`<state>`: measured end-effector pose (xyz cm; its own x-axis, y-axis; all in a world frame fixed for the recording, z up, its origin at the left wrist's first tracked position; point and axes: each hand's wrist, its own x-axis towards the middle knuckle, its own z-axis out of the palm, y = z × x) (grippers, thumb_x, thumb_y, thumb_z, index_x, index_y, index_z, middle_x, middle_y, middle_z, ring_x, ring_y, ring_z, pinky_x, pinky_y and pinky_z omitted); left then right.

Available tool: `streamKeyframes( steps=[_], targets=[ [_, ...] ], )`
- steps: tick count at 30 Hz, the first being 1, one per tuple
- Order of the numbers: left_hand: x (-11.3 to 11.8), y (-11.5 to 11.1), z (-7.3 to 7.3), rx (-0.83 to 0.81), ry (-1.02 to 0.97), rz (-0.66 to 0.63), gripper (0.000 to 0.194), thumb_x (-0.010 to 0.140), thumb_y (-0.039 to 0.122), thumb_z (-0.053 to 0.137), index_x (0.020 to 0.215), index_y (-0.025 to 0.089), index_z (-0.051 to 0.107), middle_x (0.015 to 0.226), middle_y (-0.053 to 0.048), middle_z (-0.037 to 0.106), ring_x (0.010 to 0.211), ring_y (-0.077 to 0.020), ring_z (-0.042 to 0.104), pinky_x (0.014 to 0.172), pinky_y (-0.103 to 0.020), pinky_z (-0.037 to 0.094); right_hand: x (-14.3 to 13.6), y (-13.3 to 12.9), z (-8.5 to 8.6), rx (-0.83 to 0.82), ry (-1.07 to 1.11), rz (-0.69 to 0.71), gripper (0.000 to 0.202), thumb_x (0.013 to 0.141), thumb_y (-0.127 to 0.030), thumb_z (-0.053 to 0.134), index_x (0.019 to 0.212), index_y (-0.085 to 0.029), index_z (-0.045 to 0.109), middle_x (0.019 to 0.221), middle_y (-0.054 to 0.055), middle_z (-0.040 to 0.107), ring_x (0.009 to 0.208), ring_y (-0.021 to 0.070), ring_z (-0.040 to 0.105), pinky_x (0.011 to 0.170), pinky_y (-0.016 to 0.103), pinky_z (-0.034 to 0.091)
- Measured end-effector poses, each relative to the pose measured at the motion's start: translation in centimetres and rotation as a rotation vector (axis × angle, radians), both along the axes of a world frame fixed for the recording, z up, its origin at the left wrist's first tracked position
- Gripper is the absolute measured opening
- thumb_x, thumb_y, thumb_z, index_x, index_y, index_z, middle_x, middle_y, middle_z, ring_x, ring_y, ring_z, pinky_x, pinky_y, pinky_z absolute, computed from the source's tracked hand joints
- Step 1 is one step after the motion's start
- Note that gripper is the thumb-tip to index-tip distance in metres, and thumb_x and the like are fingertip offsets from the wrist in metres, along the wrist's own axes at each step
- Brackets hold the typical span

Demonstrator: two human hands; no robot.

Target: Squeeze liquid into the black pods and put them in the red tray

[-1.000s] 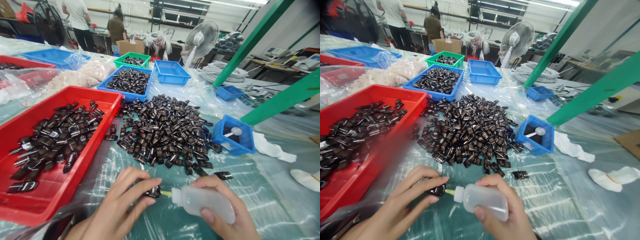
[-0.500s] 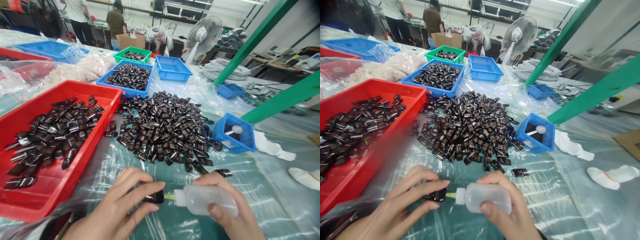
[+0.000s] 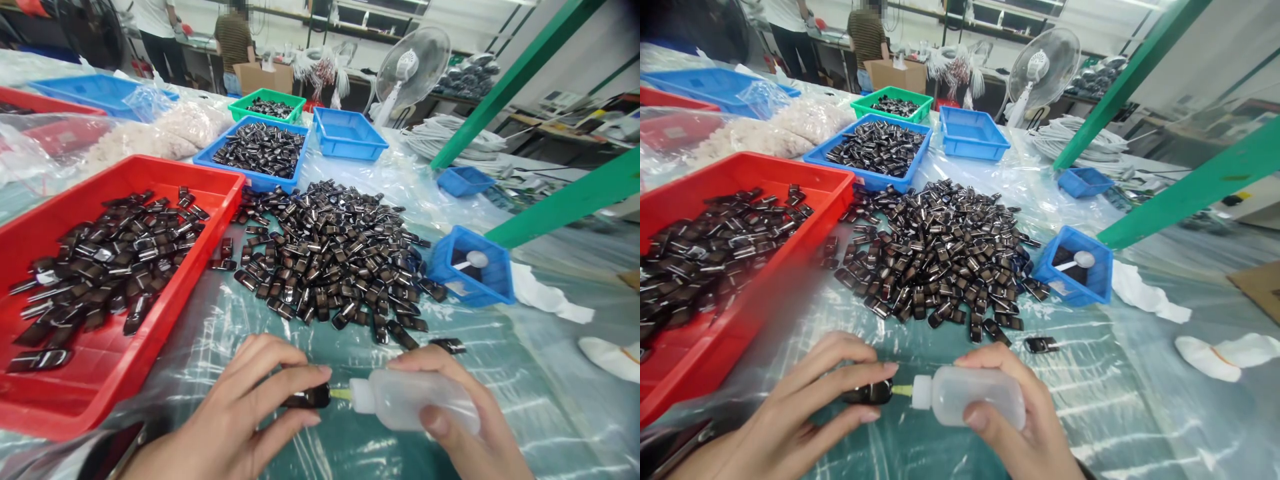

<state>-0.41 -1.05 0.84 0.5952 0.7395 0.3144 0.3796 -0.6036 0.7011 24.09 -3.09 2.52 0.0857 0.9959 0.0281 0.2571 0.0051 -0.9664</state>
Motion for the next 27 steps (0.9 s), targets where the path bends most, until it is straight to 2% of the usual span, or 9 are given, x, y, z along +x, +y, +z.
streamKeyframes(
  steps=[4,8,12,16,19,22,27],
  targets=[
    [0.14,0.1,-0.02,0.014,-0.028,0.017,0.025,0.099,0.027,0.048,0.123,0.025,0.051,0.103,-0.004,0.06,0.095,-0.0176,0.058,0.082,-0.029,0.048,0.11,-0.03,0.0,0.003,-0.028,0.018,0.036,0.069,-0.064,0.069,0.081,-0.031,0.072,0.066,-0.001,0.065,0.049,0.014,0.058,0.042,0.022,0.044],
    [0.18,-0.06,0.27,-0.107,-0.003,-0.016,0.026,0.097,0.023,0.051,0.123,0.025,0.051,0.109,-0.003,0.063,0.099,-0.0156,0.061,0.086,-0.025,0.051,-0.09,-0.14,0.1,-0.01,-0.021,0.013,0.036,0.067,-0.064,0.069,0.081,-0.031,0.071,0.065,-0.001,0.065,0.049,0.0142,0.057,0.042,0.022,0.043],
    [0.24,-0.31,0.04,-0.155,0.047,0.023,0.028,0.099,0.03,0.046,0.127,0.029,0.045,0.111,-0.002,0.068,0.098,-0.018,0.066,0.083,-0.026,0.055,-0.5,-0.37,0.19,0.035,-0.043,0.005,0.033,0.069,-0.063,0.069,0.082,-0.032,0.071,0.068,-0.001,0.065,0.052,0.0148,0.059,0.045,0.023,0.043],
    [0.0,-0.37,-0.13,-0.11,0.123,0.045,0.034,0.098,0.031,0.045,0.133,0.03,0.042,0.122,-0.003,0.062,0.109,-0.0209,0.062,0.09,-0.03,0.054,-0.67,-0.46,0.21,0.069,-0.074,-0.04,0.033,0.07,-0.063,0.068,0.083,-0.032,0.071,0.071,0.0,0.065,0.055,0.0157,0.06,0.048,0.024,0.045],
    [-0.15,-0.2,0.11,-0.072,0.138,0.026,0.039,0.099,0.025,0.04,0.138,0.028,0.039,0.13,-0.005,0.056,0.118,-0.0199,0.056,0.095,-0.026,0.051,-0.64,-0.45,0.21,0.072,-0.09,-0.07,0.034,0.069,-0.064,0.068,0.082,-0.033,0.071,0.073,-0.001,0.066,0.056,0.0151,0.06,0.049,0.023,0.046],
    [-0.13,-0.04,0.38,-0.064,0.138,0.026,0.04,0.1,0.021,0.036,0.139,0.026,0.039,0.128,-0.006,0.055,0.118,-0.019,0.054,0.094,-0.024,0.05,-0.56,-0.53,0.22,0.059,-0.095,-0.072,0.035,0.068,-0.066,0.068,0.083,-0.035,0.071,0.075,-0.003,0.067,0.058,0.0138,0.061,0.051,0.021,0.046],
    [-0.31,0.02,0.44,-0.086,0.125,0.005,0.038,0.098,0.019,0.042,0.136,0.023,0.044,0.118,-0.006,0.055,0.108,-0.0176,0.057,0.093,-0.022,0.047,-0.25,-0.63,0.17,0.04,-0.084,-0.049,0.034,0.067,-0.066,0.069,0.084,-0.037,0.071,0.072,-0.003,0.068,0.056,0.0138,0.062,0.05,0.021,0.046]
  ],
)
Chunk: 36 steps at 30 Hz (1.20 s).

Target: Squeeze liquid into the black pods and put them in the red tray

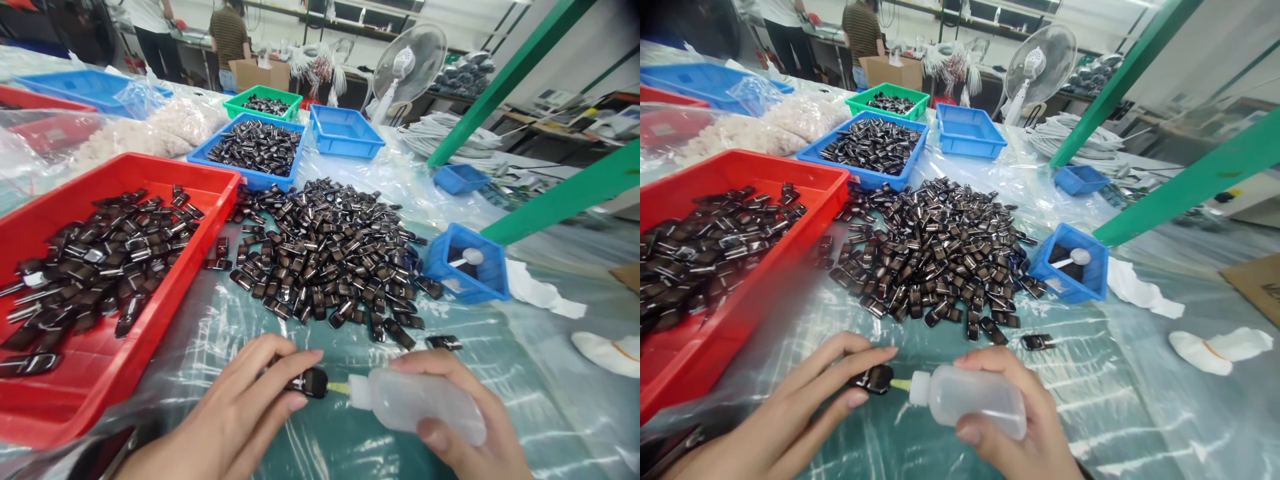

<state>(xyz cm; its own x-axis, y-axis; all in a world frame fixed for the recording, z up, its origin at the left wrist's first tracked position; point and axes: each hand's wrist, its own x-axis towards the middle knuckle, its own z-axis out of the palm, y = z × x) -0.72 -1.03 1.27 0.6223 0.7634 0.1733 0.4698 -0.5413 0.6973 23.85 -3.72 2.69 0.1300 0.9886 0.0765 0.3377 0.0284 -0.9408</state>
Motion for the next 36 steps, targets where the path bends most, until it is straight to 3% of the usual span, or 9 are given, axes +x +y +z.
streamKeyframes(
  steps=[9,16,22,29,33,36],
  targets=[
    [-0.1,0.1,-0.5,0.002,-0.041,-0.018,0.037,0.099,0.019,0.043,0.136,0.023,0.043,0.111,-0.005,0.054,0.097,-0.0153,0.058,0.089,-0.021,0.048,0.3,0.1,0.0,-0.015,-0.008,-0.002,0.032,0.064,-0.067,0.07,0.083,-0.041,0.073,0.07,-0.004,0.07,0.051,0.0145,0.062,0.044,0.021,0.047],
    [-0.1,-0.1,0.0,0.01,-0.013,-0.016,0.034,0.1,0.022,0.04,0.135,0.022,0.043,0.111,-0.005,0.054,0.099,-0.0154,0.057,0.088,-0.022,0.049,0.5,-0.1,-0.3,0.045,-0.089,0.003,0.032,0.071,-0.067,0.064,0.086,-0.038,0.072,0.077,-0.002,0.069,0.057,0.0142,0.063,0.045,0.019,0.047],
    [0.3,-0.1,-0.4,0.023,-0.105,0.017,0.033,0.103,0.028,0.033,0.132,0.021,0.046,0.108,-0.005,0.052,0.095,-0.0142,0.058,0.088,-0.021,0.048,0.6,-0.3,-0.5,0.027,-0.103,0.007,0.032,0.074,-0.068,0.06,0.088,-0.04,0.069,0.081,-0.003,0.069,0.062,0.0142,0.063,0.051,0.019,0.049],
    [0.2,-0.2,-0.2,0.04,-0.049,0.007,0.032,0.101,0.026,0.038,0.132,0.022,0.047,0.107,-0.004,0.055,0.094,-0.0143,0.058,0.086,-0.02,0.048,0.7,0.1,-0.4,0.027,-0.11,0.063,0.032,0.076,-0.068,0.057,0.09,-0.041,0.067,0.077,-0.004,0.067,0.056,0.0137,0.061,0.046,0.02,0.047],
    [0.4,-0.1,-0.7,0.042,-0.081,0.126,0.03,0.102,0.027,0.038,0.13,0.027,0.048,0.11,-0.002,0.055,0.1,-0.0148,0.057,0.089,-0.022,0.046,1.8,1.1,-0.7,0.027,-0.143,0.194,0.028,0.084,-0.06,0.055,0.1,-0.039,0.064,0.079,-0.004,0.069,0.056,0.0112,0.063,0.047,0.016,0.049],
    [0.5,0.3,-1.1,0.02,-0.169,0.328,0.03,0.101,0.026,0.038,0.129,0.033,0.048,0.118,-0.001,0.055,0.113,-0.016,0.052,0.092,-0.023,0.045,2.4,1.8,-1.3,0.044,-0.201,0.201,0.026,0.091,-0.049,0.051,0.114,-0.04,0.06,0.102,-0.002,0.073,0.077,0.0122,0.072,0.063,0.015,0.055]
  ],
)
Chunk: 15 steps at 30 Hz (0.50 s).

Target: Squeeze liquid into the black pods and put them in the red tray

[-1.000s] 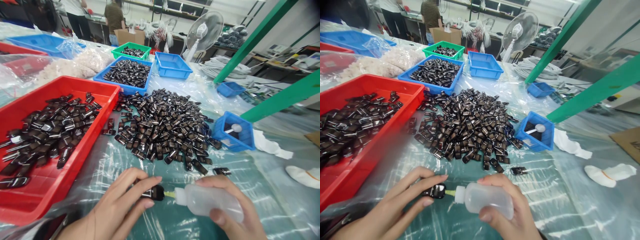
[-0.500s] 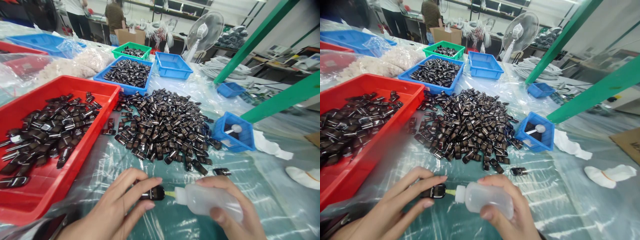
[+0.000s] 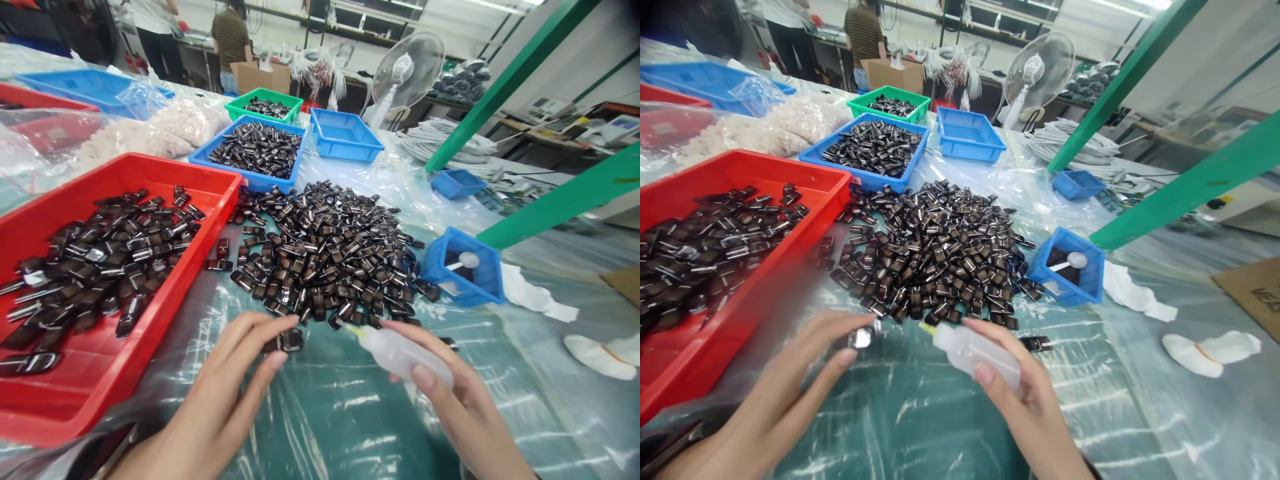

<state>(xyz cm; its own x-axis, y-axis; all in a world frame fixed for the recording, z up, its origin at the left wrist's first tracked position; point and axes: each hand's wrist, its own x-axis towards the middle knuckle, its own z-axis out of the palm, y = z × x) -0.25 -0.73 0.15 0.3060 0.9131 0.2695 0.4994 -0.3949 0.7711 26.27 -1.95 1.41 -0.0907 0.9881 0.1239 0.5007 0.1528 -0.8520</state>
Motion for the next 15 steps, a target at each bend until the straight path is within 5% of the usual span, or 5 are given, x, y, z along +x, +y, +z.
streamKeyframes(
  steps=[4,9,13,15],
  targets=[
    [0.0,0.5,0.0,-0.081,-0.074,0.134,0.029,0.101,0.028,0.039,0.126,0.037,0.047,0.123,0.002,0.058,0.116,-0.0179,0.054,0.097,-0.03,0.044,-0.8,0.4,-1.1,0.054,-0.054,-0.03,0.026,0.09,-0.039,0.056,0.116,-0.034,0.056,0.115,0.003,0.071,0.102,0.0182,0.068,0.084,0.028,0.056],
    [0.0,0.6,0.0,-0.191,-0.113,0.126,0.028,0.102,0.034,0.034,0.128,0.039,0.043,0.117,0.002,0.061,0.105,-0.0173,0.061,0.096,-0.035,0.046,-2.3,0.7,-2.4,0.151,-0.139,-0.057,0.027,0.088,-0.028,0.061,0.112,-0.026,0.052,0.113,0.008,0.069,0.101,0.0213,0.067,0.081,0.035,0.057],
    [0.0,0.5,-0.3,-0.13,-0.089,0.094,0.029,0.102,0.03,0.034,0.129,0.039,0.042,0.124,0.002,0.057,0.116,-0.0181,0.053,0.1,-0.035,0.042,-2.5,-0.2,-2.3,0.433,-0.251,-0.158,0.027,0.087,-0.02,0.061,0.111,-0.022,0.048,0.101,0.008,0.063,0.093,0.0228,0.061,0.075,0.038,0.053],
    [0.0,0.4,-0.5,-0.091,-0.092,0.062,0.03,0.102,0.028,0.035,0.129,0.038,0.042,0.126,0.002,0.055,0.121,-0.0184,0.049,0.1,-0.034,0.041,-3.2,-0.9,-2.1,0.568,-0.33,-0.071,0.014,0.09,-0.014,0.054,0.101,-0.023,0.052,0.086,0.004,0.062,0.083,0.0196,0.061,0.072,0.034,0.053]
  ],
)
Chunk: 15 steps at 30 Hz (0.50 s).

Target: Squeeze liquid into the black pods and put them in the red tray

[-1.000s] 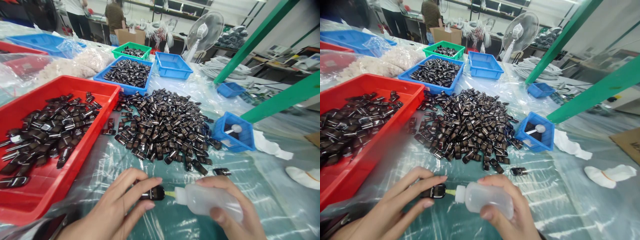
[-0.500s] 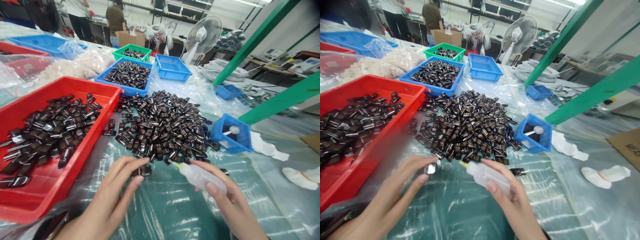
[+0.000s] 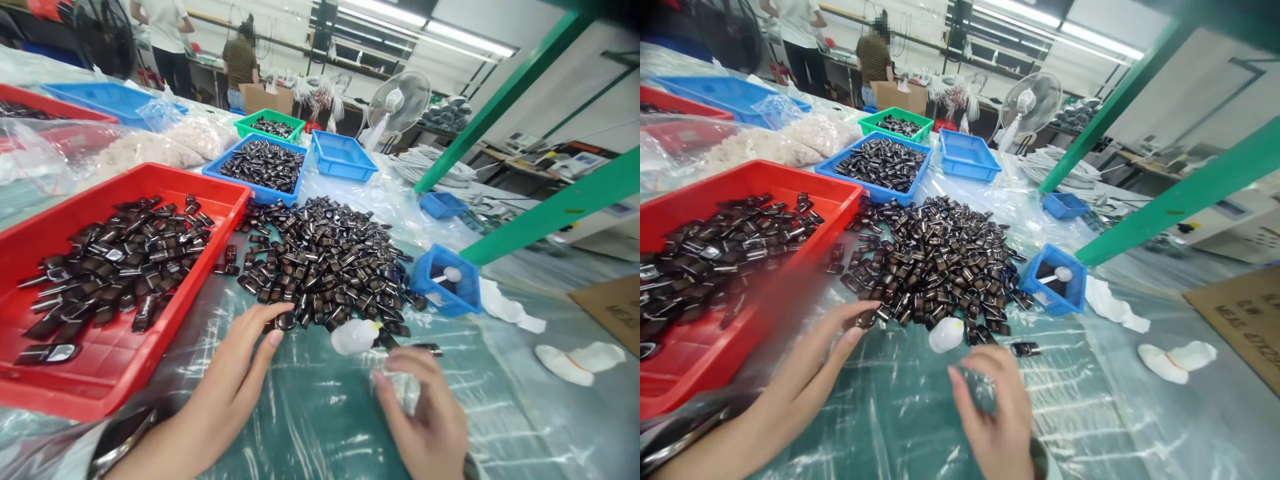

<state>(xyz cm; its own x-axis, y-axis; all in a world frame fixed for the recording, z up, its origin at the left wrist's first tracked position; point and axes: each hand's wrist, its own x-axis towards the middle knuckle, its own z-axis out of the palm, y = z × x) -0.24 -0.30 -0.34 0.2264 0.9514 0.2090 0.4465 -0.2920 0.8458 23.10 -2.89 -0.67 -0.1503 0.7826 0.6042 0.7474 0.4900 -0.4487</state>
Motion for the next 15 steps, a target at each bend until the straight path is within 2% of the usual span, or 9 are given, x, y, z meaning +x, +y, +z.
streamKeyframes(
  steps=[2,4,6,9,11,15],
  targets=[
    [0.0,-0.1,-0.1,0.043,-0.006,-0.037,0.031,0.101,0.025,0.036,0.13,0.037,0.041,0.124,0.001,0.055,0.12,-0.0182,0.048,0.1,-0.033,0.04,-1.4,-0.3,0.1,0.013,-0.173,0.147,0.013,0.092,-0.012,0.05,0.098,-0.021,0.057,0.081,0.002,0.065,0.074,0.0168,0.063,0.064,0.028,0.054],
    [0.0,-0.1,-0.1,0.09,-0.007,-0.073,0.034,0.101,0.022,0.036,0.131,0.035,0.04,0.121,-0.001,0.055,0.115,-0.0181,0.05,0.098,-0.032,0.04,-3.3,0.1,-0.1,0.04,-0.335,0.209,0.022,0.094,-0.01,0.045,0.108,-0.017,0.059,0.089,0.007,0.07,0.075,0.0195,0.067,0.059,0.03,0.055],
    [0.0,-0.2,0.0,0.131,-0.003,-0.104,0.035,0.1,0.019,0.035,0.132,0.033,0.04,0.118,-0.002,0.055,0.113,-0.0187,0.051,0.097,-0.032,0.04,-5.2,0.9,-0.3,0.041,-0.464,0.197,0.028,0.093,-0.005,0.039,0.112,-0.011,0.06,0.098,0.015,0.07,0.078,0.0253,0.068,0.05,0.032,0.053],
    [-0.1,-0.3,0.1,0.169,0.003,-0.132,0.036,0.1,0.016,0.035,0.132,0.031,0.04,0.118,-0.004,0.055,0.111,-0.0205,0.05,0.096,-0.035,0.039,-6.8,2.3,-0.4,-0.001,-0.578,0.176,0.03,0.092,-0.001,0.036,0.096,-0.01,0.064,0.085,0.014,0.069,0.067,0.0251,0.067,0.039,0.031,0.048],
    [-0.2,-0.4,0.1,0.185,0.003,-0.143,0.036,0.099,0.014,0.035,0.132,0.029,0.04,0.117,-0.005,0.055,0.109,-0.0216,0.05,0.094,-0.036,0.039,-7.0,2.8,-0.3,-0.036,-0.608,0.167,0.029,0.091,0.001,0.038,0.088,-0.011,0.064,0.079,0.011,0.068,0.064,0.0236,0.066,0.04,0.03,0.049],
    [-0.1,-0.5,0.0,0.211,-0.007,-0.166,0.038,0.098,0.012,0.035,0.132,0.027,0.041,0.113,-0.006,0.055,0.105,-0.022,0.05,0.09,-0.035,0.04,-6.5,2.8,-0.5,-0.1,-0.611,0.115,0.024,0.091,0.001,0.041,0.095,-0.01,0.062,0.086,0.011,0.069,0.072,0.022,0.068,0.049,0.029,0.055]
  ],
)
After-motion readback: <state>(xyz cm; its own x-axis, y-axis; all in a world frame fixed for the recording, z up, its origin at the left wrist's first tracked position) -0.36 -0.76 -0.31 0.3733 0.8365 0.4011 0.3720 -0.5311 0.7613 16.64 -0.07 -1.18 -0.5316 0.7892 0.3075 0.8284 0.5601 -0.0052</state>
